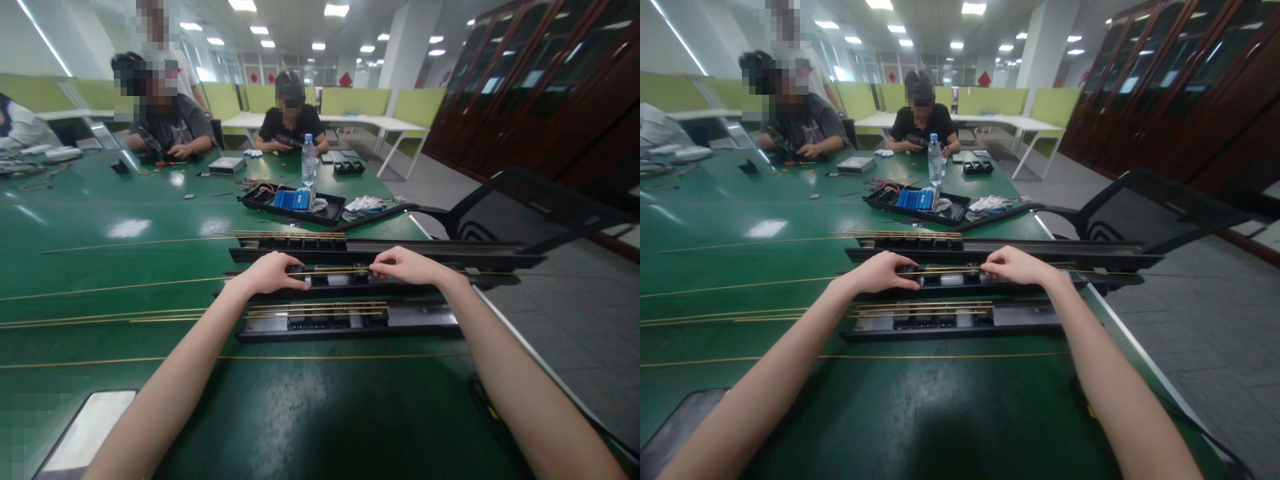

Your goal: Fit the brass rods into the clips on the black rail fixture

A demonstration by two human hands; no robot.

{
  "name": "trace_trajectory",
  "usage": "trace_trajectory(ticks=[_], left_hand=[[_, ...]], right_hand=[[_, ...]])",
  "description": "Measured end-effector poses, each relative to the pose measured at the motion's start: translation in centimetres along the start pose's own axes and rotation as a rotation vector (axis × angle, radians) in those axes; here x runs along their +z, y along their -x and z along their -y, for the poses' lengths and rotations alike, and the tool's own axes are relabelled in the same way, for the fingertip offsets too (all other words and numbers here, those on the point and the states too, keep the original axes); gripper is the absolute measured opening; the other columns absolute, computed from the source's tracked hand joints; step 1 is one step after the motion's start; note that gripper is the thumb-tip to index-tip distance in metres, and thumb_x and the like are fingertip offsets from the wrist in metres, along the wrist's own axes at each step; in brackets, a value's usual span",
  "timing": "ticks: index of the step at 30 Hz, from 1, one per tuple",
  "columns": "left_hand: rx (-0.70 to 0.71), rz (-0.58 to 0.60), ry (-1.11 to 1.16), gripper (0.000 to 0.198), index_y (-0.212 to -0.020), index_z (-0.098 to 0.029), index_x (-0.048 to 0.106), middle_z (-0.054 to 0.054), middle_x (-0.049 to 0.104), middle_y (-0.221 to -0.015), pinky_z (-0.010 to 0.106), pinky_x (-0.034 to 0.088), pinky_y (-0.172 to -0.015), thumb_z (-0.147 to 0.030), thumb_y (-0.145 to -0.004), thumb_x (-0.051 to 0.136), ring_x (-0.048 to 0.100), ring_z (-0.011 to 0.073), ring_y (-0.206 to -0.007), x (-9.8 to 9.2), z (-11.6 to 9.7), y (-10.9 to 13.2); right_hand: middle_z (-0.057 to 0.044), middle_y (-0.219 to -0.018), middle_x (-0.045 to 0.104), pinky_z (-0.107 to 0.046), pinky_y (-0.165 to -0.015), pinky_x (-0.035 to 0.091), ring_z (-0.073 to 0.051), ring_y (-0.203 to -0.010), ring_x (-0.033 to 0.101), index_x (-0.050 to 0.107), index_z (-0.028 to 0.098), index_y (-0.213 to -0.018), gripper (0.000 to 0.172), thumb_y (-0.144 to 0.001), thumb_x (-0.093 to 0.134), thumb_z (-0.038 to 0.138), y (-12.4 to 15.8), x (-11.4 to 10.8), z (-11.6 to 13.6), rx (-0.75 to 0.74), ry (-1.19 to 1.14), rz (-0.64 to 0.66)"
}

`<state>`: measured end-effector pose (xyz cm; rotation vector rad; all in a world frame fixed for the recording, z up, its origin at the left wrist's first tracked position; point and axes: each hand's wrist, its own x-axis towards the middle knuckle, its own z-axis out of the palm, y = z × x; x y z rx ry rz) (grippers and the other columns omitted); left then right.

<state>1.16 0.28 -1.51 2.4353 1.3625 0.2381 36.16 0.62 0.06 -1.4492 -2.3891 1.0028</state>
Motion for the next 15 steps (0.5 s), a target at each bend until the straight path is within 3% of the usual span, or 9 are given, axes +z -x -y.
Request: trace_trajectory(ticks=[15], left_hand=[[0.005,-0.005,-0.017,0.074,-0.119,-0.022,0.072,0.009,0.076,-0.104,0.030,0.049,-0.081,-0.075,-0.068,0.066,0.069,0.0279,-0.095,0.12,0.10,0.01]], right_hand=[[-0.005,-0.072,0.067,-0.029,-0.063,0.040,-0.018,-0.066,0.054,0.074,0.016,-0.080,0.056,-0.083,0.053,0.067,0.04,-0.03,-0.09,-0.008,-0.003,-0.007]])
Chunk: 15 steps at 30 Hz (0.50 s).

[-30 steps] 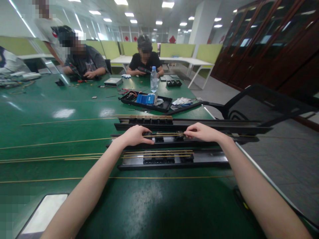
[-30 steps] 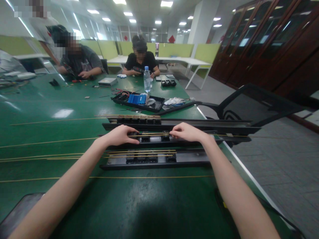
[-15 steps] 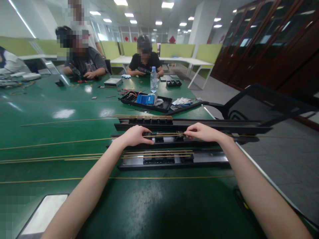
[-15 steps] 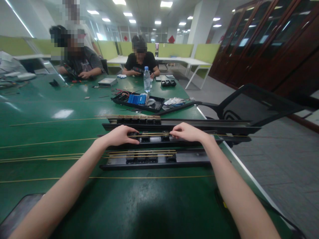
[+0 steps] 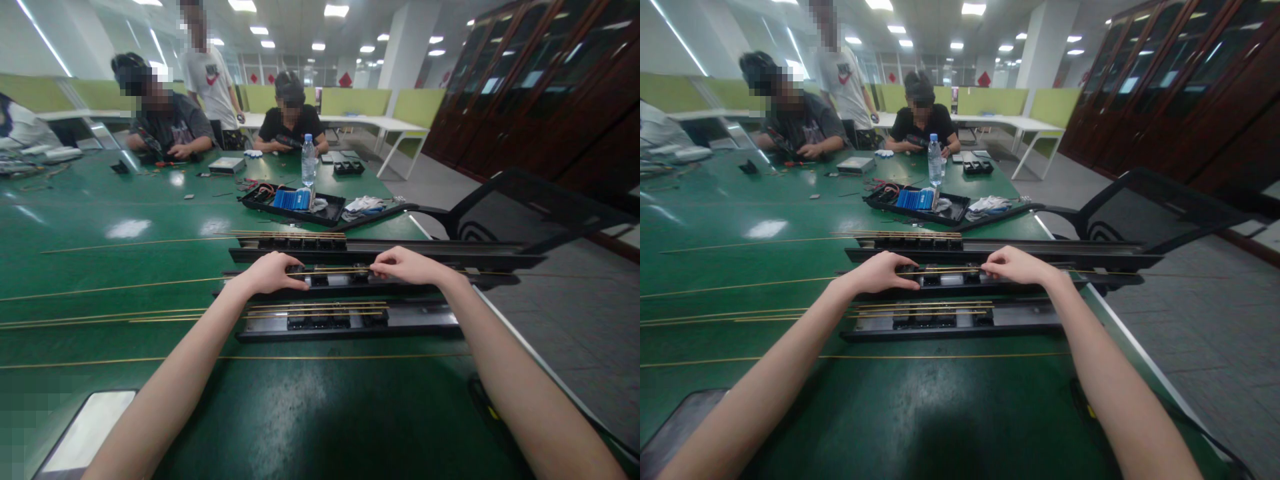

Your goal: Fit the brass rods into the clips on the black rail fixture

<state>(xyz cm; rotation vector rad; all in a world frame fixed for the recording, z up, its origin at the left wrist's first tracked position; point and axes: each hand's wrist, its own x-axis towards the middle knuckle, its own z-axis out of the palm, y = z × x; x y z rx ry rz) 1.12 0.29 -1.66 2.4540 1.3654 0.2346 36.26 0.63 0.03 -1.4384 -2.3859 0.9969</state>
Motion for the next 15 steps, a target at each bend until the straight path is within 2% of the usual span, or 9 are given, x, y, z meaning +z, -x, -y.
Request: trace_trajectory(ticks=[15], left_hand=[[-0.006,-0.005,0.005,0.076,-0.120,-0.021,0.072,0.009,0.076,-0.106,0.031,0.049,-0.081,-0.076,-0.068,0.066,0.068,0.0285,-0.097,0.01,0.07,0.00]], right_hand=[[-0.004,-0.071,0.066,-0.029,-0.062,0.038,-0.017,-0.064,0.053,0.072,0.016,-0.079,0.056,-0.083,0.052,0.068,0.13,-0.10,0.03,0.013,0.014,0.001]])
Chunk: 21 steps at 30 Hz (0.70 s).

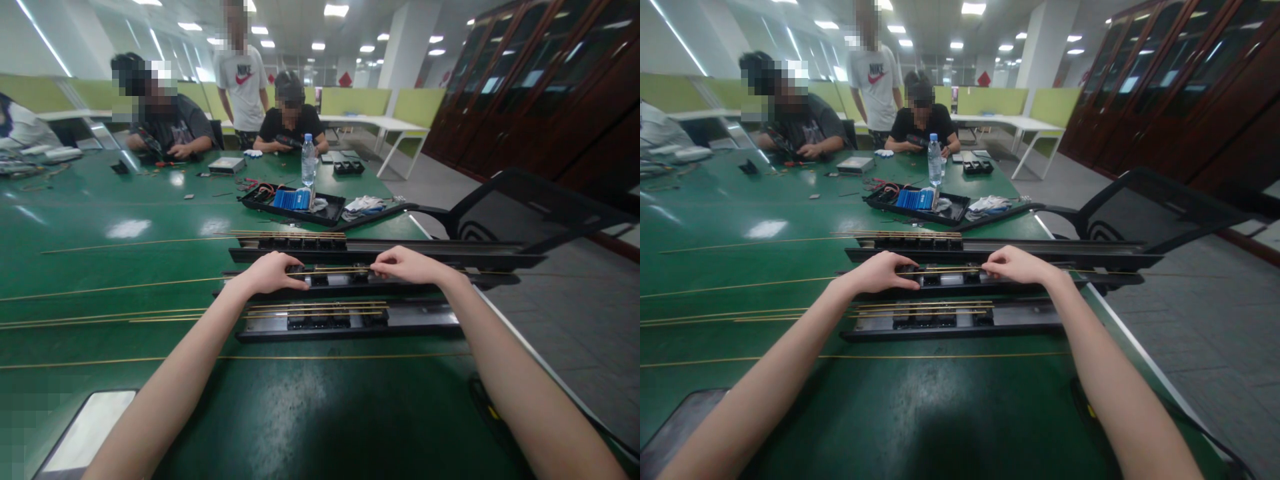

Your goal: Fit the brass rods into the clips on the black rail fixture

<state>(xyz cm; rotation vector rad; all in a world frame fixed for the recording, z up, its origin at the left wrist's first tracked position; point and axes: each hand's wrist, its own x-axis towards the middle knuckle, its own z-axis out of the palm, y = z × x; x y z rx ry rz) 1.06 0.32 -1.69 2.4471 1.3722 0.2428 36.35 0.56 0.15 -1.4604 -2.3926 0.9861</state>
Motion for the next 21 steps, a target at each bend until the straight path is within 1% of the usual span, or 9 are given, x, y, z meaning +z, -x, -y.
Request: trace_trajectory(ticks=[6,12,17,21], left_hand=[[0.004,0.006,0.002,0.071,-0.117,-0.022,0.073,0.008,0.076,-0.103,0.030,0.048,-0.077,-0.073,-0.069,0.068,0.069,0.0274,-0.092,-0.02,-0.06,0.01],[0.009,0.004,-0.013,0.073,-0.118,-0.021,0.073,0.008,0.076,-0.103,0.031,0.048,-0.078,-0.074,-0.068,0.067,0.069,0.0279,-0.093,0.00,0.00,-0.05],[0.012,0.008,-0.009,0.073,-0.118,-0.020,0.073,0.009,0.076,-0.102,0.030,0.048,-0.079,-0.074,-0.069,0.066,0.069,0.0278,-0.093,-0.21,-0.19,0.06],[0.009,0.013,-0.010,0.072,-0.118,-0.021,0.073,0.009,0.076,-0.100,0.030,0.048,-0.078,-0.074,-0.070,0.066,0.069,0.0270,-0.091,-0.15,-0.15,0.04]], right_hand=[[-0.004,-0.068,0.065,-0.030,-0.063,0.039,-0.017,-0.064,0.053,0.071,0.017,-0.075,0.055,-0.083,0.052,0.068,0.12,-0.09,0.15,0.001,0.013,-0.003],[-0.004,-0.071,0.067,-0.030,-0.063,0.039,-0.017,-0.064,0.053,0.070,0.018,-0.073,0.052,-0.083,0.054,0.067,0.11,-0.16,0.15,0.005,0.009,0.000],[-0.004,-0.071,0.066,-0.029,-0.062,0.038,-0.017,-0.064,0.052,0.070,0.017,-0.075,0.053,-0.085,0.052,0.066,0.13,-0.22,0.00,0.010,0.017,0.006],[-0.004,-0.072,0.067,-0.030,-0.064,0.039,-0.018,-0.066,0.054,0.070,0.017,-0.075,0.054,-0.084,0.052,0.067,0.15,-0.25,0.08,0.005,0.018,0.004]])
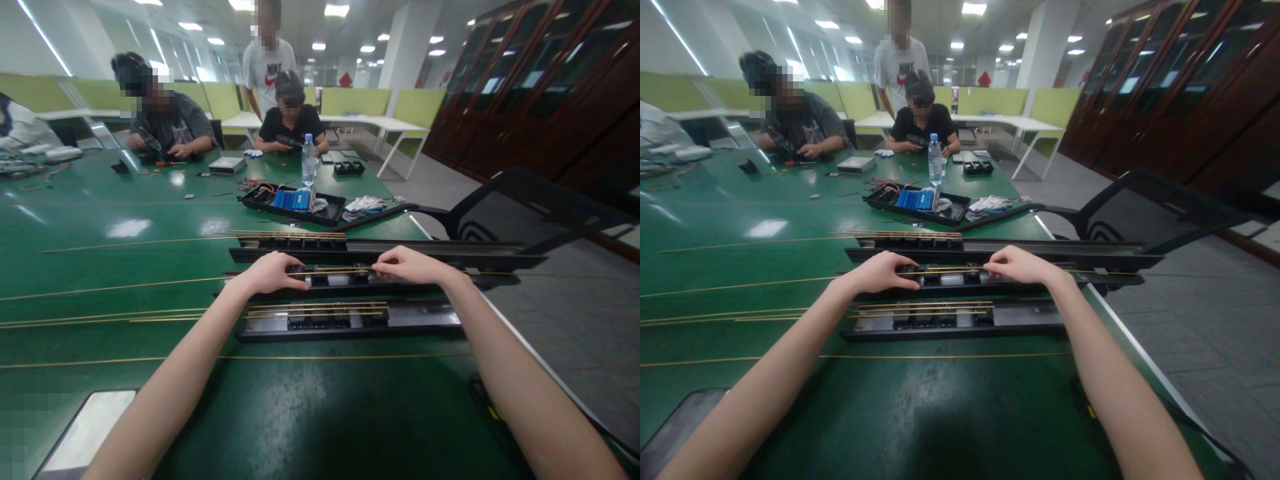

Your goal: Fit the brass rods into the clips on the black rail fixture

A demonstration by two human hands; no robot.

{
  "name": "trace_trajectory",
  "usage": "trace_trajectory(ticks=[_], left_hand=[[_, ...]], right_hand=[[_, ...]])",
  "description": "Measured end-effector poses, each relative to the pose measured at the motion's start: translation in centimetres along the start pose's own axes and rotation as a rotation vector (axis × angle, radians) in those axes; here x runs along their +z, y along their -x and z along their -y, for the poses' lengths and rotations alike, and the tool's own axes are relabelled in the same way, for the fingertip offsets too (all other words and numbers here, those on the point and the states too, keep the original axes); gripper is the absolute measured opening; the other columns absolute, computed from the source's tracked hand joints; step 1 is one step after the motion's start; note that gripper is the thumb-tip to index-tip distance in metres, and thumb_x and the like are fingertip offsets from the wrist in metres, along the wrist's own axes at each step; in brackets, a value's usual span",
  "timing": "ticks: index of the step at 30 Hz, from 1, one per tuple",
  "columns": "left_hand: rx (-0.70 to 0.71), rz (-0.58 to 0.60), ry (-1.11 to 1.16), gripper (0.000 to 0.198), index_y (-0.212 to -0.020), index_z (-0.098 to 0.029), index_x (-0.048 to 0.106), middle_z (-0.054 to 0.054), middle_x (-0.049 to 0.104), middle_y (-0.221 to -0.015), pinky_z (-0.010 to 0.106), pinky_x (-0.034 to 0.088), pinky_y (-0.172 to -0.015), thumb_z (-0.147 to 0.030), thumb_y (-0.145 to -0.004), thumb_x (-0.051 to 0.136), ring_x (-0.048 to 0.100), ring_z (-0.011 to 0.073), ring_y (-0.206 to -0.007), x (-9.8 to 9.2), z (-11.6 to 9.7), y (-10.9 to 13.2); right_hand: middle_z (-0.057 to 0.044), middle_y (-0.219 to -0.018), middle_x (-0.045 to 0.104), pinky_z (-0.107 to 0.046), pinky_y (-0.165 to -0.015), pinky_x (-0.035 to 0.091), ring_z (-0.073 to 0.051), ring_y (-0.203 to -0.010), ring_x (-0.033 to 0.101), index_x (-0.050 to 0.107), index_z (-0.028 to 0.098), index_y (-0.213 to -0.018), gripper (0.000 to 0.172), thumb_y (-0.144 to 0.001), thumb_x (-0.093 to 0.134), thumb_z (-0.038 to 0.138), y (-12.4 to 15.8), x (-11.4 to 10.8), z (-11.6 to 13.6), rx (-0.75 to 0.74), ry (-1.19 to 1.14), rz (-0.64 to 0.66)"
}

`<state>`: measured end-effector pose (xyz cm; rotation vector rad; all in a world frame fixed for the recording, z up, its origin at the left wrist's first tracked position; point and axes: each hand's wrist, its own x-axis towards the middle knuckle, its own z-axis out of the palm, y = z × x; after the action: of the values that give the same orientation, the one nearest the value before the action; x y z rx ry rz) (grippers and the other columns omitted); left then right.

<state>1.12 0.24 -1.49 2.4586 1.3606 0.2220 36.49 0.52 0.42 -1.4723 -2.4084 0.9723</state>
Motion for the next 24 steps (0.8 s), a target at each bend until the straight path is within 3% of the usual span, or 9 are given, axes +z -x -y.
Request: trace_trajectory(ticks=[24], left_hand=[[-0.005,-0.005,-0.005,0.074,-0.119,-0.021,0.072,0.009,0.076,-0.105,0.030,0.048,-0.079,-0.075,-0.069,0.065,0.069,0.0278,-0.095,0.13,0.11,-0.02]], right_hand=[[-0.003,-0.073,0.069,-0.029,-0.066,0.039,-0.018,-0.068,0.056,0.070,0.018,-0.075,0.051,-0.086,0.053,0.064,0.16,-0.17,-0.24,0.018,0.010,-0.028]])
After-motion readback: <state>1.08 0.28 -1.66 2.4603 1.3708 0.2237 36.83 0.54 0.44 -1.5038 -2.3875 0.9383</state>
